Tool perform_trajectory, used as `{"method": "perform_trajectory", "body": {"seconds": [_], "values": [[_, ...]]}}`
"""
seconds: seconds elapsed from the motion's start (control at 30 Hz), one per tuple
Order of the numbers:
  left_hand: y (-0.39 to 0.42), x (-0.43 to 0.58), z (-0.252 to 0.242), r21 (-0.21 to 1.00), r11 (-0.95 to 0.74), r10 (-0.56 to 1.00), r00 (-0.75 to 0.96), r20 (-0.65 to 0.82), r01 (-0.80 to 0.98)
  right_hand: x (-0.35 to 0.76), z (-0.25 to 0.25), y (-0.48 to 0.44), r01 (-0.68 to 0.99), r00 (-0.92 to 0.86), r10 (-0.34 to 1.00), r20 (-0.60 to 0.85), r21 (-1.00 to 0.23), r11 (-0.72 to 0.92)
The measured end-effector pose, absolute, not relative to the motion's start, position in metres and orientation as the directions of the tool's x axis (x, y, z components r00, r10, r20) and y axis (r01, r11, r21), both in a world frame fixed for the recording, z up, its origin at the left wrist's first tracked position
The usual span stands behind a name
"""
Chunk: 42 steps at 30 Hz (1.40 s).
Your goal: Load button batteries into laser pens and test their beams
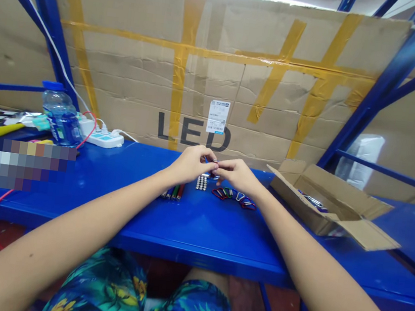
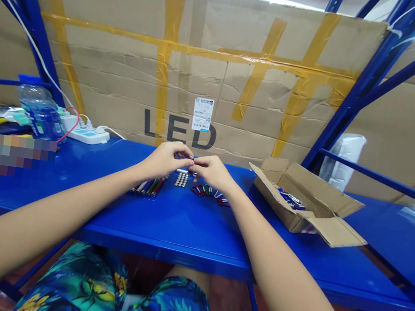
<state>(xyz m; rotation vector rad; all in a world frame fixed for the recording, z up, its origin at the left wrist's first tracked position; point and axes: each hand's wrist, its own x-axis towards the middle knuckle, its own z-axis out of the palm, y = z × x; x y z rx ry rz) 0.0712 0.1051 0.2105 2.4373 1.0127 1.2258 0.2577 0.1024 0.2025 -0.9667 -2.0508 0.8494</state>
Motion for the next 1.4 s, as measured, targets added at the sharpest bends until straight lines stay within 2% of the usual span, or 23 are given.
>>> {"method": "perform_trajectory", "body": {"seconds": [0.07,0.2,0.33,0.43,0.53,0.7,0.77,0.87,0.97,1.07,1.1,1.17,1.23,1.3,1.4], "values": [[0.110,0.069,0.212,0.585,-0.703,0.709,0.337,0.619,0.405,0.250,0.198,0.107,0.433,-0.431,0.825,0.366,-0.718,0.545],[0.123,0.061,0.217,0.748,-0.632,0.773,0.101,0.626,0.203,0.233,0.191,0.116,0.648,-0.364,0.803,0.471,-0.491,0.582],[0.133,0.057,0.218,0.851,-0.524,0.851,-0.022,0.524,-0.008,0.212,0.186,0.116,0.685,-0.561,0.728,0.394,-0.273,0.675],[0.137,0.055,0.217,0.871,-0.490,0.872,-0.037,0.489,-0.042,0.201,0.183,0.115,0.641,-0.661,0.654,0.369,-0.175,0.747],[0.137,0.054,0.215,0.852,-0.520,0.851,-0.052,0.523,0.056,0.199,0.183,0.115,0.656,-0.612,0.683,0.397,-0.228,0.720],[0.129,0.056,0.216,0.827,-0.543,0.839,0.048,0.543,0.148,0.208,0.192,0.116,0.603,-0.223,0.800,0.557,-0.566,0.562],[0.126,0.059,0.215,0.826,-0.540,0.842,0.083,0.534,0.161,0.211,0.195,0.116,0.570,-0.118,0.799,0.590,-0.618,0.541],[0.123,0.061,0.214,0.830,-0.520,0.853,0.166,0.495,0.201,0.213,0.198,0.116,0.546,-0.153,0.782,0.604,-0.608,0.576],[0.126,0.057,0.214,0.771,-0.543,0.840,0.230,0.492,0.334,0.216,0.199,0.115,0.583,-0.267,0.786,0.557,-0.556,0.592],[0.130,0.044,0.218,0.570,-0.577,0.800,0.266,0.538,0.584,0.221,0.198,0.114,0.644,-0.307,0.801,0.514,-0.507,0.573],[0.131,0.039,0.220,0.487,-0.575,0.802,0.337,0.492,0.657,0.223,0.197,0.114,0.656,-0.312,0.800,0.513,-0.493,0.572],[0.129,0.030,0.225,0.347,-0.559,0.828,0.487,0.278,0.753,0.226,0.195,0.112,0.662,-0.319,0.791,0.522,-0.474,0.581],[0.126,0.025,0.229,0.255,-0.531,0.846,0.525,0.096,0.808,0.229,0.193,0.111,0.658,-0.328,0.777,0.537,-0.460,0.596],[0.123,0.024,0.231,0.224,-0.505,0.855,0.519,-0.001,0.833,0.230,0.191,0.110,0.668,-0.342,0.766,0.544,-0.432,0.605],[0.121,0.028,0.228,0.234,-0.486,0.859,0.510,-0.048,0.842,0.230,0.190,0.109,0.686,-0.366,0.755,0.544,-0.390,0.614]]}}
